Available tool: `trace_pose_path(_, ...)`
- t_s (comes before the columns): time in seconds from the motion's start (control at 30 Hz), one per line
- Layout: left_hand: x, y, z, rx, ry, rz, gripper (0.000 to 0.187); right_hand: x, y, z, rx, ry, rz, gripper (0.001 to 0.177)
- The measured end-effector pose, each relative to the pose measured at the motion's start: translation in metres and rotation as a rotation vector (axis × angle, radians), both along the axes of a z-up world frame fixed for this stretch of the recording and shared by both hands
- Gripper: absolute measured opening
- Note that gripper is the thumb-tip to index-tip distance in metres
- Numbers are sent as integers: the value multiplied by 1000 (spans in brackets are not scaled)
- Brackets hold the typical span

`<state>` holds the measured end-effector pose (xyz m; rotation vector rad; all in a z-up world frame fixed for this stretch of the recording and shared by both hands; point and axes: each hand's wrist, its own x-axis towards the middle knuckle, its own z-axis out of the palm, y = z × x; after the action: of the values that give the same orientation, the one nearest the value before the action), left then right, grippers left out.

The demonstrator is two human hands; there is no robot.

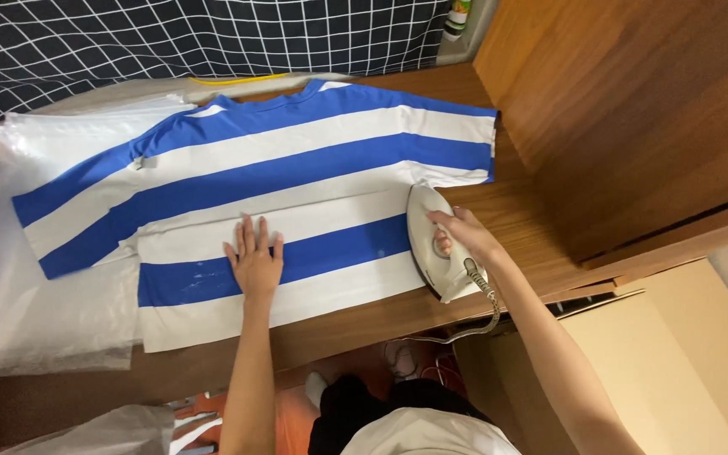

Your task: The person irons a blue and white striped t-shirt to remove wrinkles and then folds it into a compact, rectangular shape.

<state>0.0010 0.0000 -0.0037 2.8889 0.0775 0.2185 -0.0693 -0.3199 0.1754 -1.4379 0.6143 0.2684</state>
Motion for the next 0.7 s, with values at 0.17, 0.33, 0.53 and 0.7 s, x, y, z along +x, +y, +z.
trace_pose_path(0.17,-2,-1,6,-37,40,-10,54,-13,-19,8,0,-15,-71,30)
trace_pose_path(0.33,-2,2,9,-76,115,-33,54,-16,-5,9,-43,-38,-82,32)
trace_pose_path(0.53,0,0,10,-35,189,-29,55,-23,59,35,45,-44,75,28)
trace_pose_path(0.7,0,1,-5,9,60,-30,53,-4,121,26,145,30,345,32)
